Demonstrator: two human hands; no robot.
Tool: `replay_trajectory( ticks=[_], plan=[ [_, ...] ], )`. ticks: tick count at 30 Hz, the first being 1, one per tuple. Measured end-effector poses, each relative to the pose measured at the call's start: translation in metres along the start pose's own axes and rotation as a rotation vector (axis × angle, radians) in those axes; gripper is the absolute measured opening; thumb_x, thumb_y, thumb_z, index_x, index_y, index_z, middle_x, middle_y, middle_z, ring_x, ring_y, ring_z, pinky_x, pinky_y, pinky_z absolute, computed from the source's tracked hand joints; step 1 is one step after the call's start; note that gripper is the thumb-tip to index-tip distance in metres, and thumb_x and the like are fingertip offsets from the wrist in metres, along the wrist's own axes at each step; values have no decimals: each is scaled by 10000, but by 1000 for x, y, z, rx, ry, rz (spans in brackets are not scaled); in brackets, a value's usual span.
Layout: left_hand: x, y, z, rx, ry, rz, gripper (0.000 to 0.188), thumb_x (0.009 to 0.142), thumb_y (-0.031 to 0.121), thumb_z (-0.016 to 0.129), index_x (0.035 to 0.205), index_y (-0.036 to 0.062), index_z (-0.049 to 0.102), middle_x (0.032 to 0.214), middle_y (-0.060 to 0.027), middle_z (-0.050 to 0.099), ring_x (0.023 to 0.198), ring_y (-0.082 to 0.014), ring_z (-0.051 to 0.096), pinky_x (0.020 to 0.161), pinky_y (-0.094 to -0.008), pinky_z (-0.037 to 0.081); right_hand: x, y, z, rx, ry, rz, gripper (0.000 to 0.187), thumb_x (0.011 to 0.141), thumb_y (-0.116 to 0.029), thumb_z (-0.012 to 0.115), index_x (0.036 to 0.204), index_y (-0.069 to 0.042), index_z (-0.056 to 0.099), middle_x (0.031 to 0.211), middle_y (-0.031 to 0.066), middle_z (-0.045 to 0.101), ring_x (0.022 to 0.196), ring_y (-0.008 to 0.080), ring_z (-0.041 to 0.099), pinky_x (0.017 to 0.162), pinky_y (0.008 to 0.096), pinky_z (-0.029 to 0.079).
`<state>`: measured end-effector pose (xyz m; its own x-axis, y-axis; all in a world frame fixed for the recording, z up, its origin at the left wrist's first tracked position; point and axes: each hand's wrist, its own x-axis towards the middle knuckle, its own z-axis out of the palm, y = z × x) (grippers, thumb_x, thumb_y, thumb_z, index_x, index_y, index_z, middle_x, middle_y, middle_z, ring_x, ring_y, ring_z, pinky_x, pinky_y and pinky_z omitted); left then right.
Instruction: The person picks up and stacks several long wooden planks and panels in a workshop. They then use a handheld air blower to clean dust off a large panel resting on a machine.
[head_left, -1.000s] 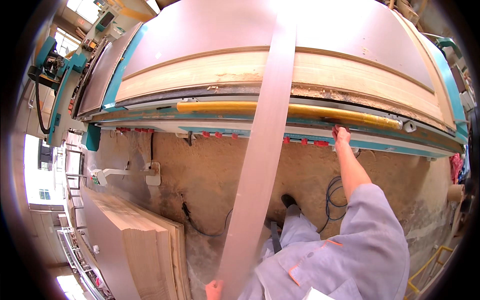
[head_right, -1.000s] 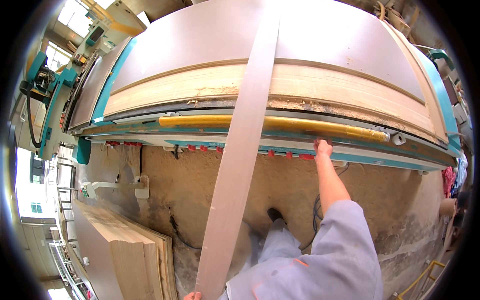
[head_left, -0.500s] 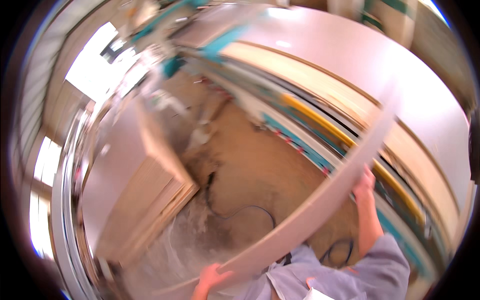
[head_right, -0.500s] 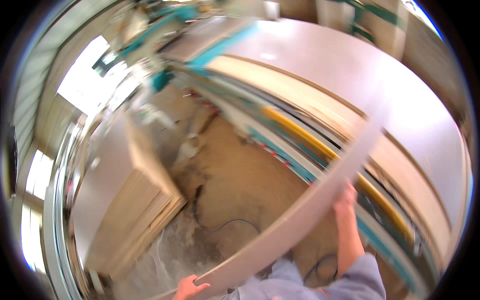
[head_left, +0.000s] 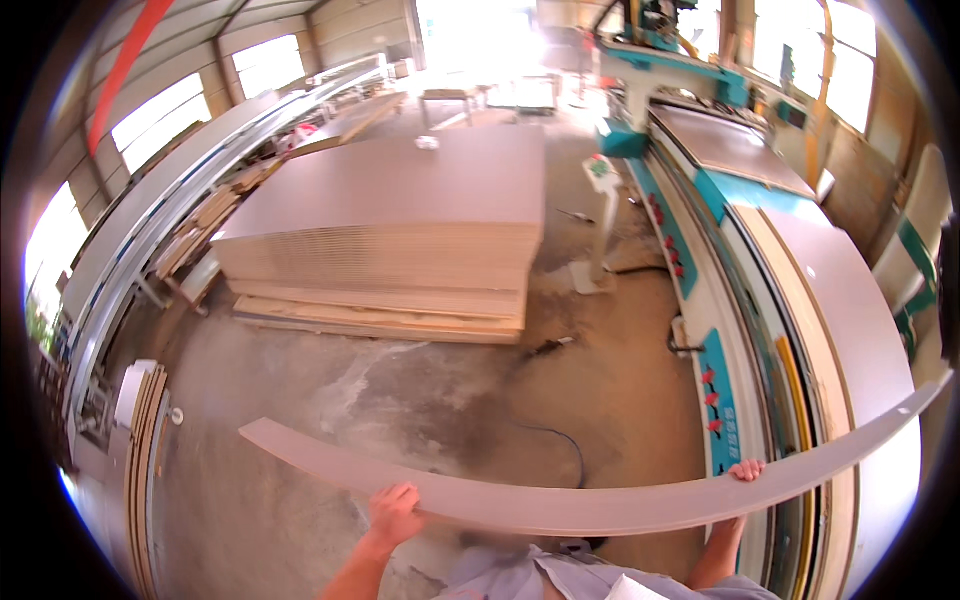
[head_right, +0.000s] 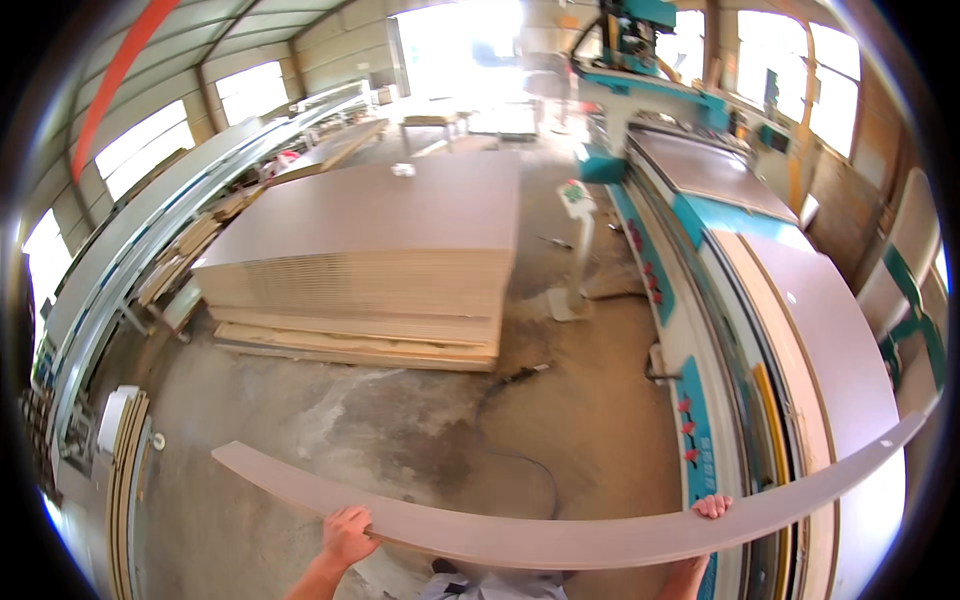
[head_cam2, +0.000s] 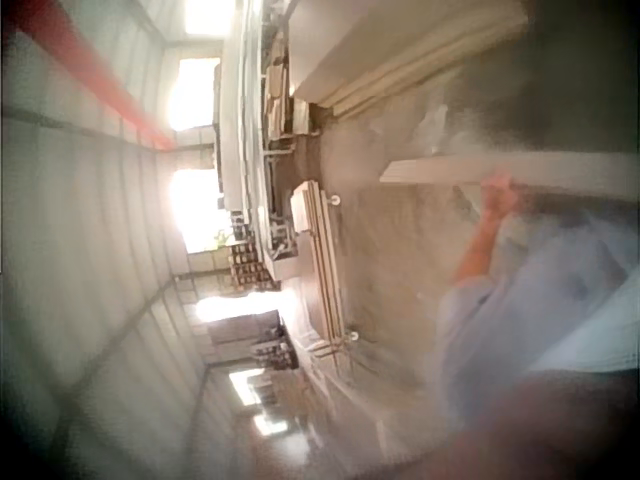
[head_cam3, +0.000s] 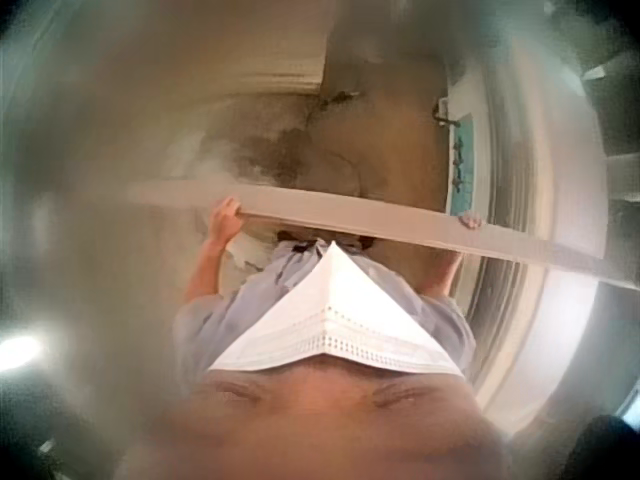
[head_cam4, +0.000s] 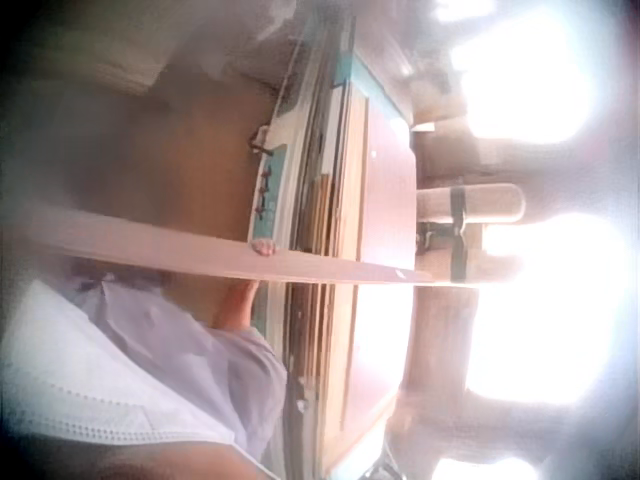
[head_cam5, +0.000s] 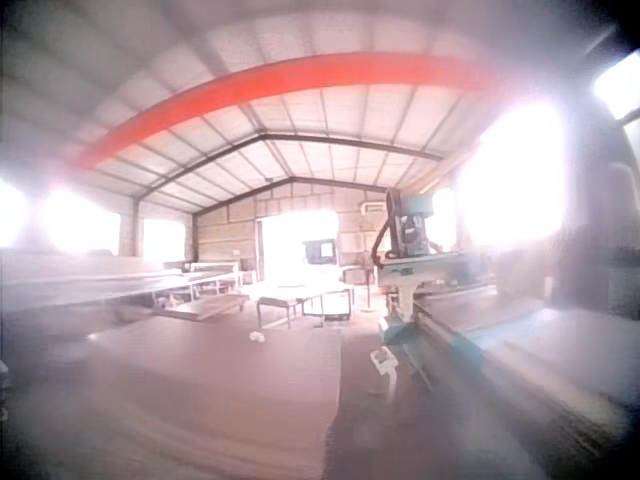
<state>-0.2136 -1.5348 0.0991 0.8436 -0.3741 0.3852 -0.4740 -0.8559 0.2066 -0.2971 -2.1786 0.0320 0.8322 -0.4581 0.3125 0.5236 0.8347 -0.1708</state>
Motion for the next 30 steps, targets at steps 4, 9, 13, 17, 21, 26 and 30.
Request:
replay_trajectory(
  ticks=[4, 9, 13, 17, 21, 26, 30],
  plan=[
    [-29, -71, -53, 3, 51, -42, 194, 534, 140, 681, 671, 110, 547, 795, -40, 562, 736, -241, 585, 624, -376, 462, 9, 76, 23, -39, -168, 89, 186, 942, -188, 384, 862, -54, 486, 745, 54, 485, 653, 175, 468, 656, 316, 392],
    [-96, -165, -78, 54, 93, -82, 126, 619, 139, 640, 682, 108, 536, 802, -55, 545, 771, -235, 583, 628, -382, 472, 36, 185, 38, 62, -457, 249, 197, 942, -187, 381, 871, -42, 492, 756, 72, 496, 685, 191, 489, 673, 322, 399],
    [-132, -215, -100, 87, 145, -242, 83, 665, 131, 611, 709, 100, 548, 820, -64, 550, 795, -245, 586, 646, -391, 485, 64, 304, 64, 100, -434, 325, 173, 908, -145, 420, 767, -54, 462, 680, 55, 450, 594, 173, 447, 607, 289, 358],
    [-163, -288, -113, 190, 132, -350, 113, 695, 133, 604, 793, 86, 573, 932, -84, 570, 867, -258, 585, 713, -400, 480, 95, 443, 69, 246, -634, 493, 155, 923, -133, 402, 794, -62, 451, 711, 66, 477, 625, 184, 469, 640, 299, 376],
    [-200, -369, -129, 244, 12, -544, 153, 711, 126, 600, 858, 89, 584, 978, -88, 567, 913, -268, 583, 762, -402, 475, 95, 614, 91, 384, -618, 578, 154, 934, -140, 403, 813, -61, 456, 741, 71, 510, 658, 185, 499, 649, 307, 388],
    [-234, -475, -160, 330, 68, -731, 215, 708, 113, 602, 922, 135, 597, 1039, -88, 553, 977, -271, 567, 786, -395, 482, 104, 831, 103, 509, -553, 745, 158, 931, -137, 403, 794, -71, 450, 709, 49, 493, 626, 155, 477, 617, 290, 377],
    [-247, -540, -208, 432, 79, -832, 312, 676, 161, 650, 985, 173, 611, 1059, -69, 548, 993, -261, 556, 797, -382, 485, 80, 985, 190, 495, -354, 858, 161, 919, -113, 394, 765, -88, 435, 646, 26, 444, 551, 136, 422, 571, 269, 355]
  ],
)
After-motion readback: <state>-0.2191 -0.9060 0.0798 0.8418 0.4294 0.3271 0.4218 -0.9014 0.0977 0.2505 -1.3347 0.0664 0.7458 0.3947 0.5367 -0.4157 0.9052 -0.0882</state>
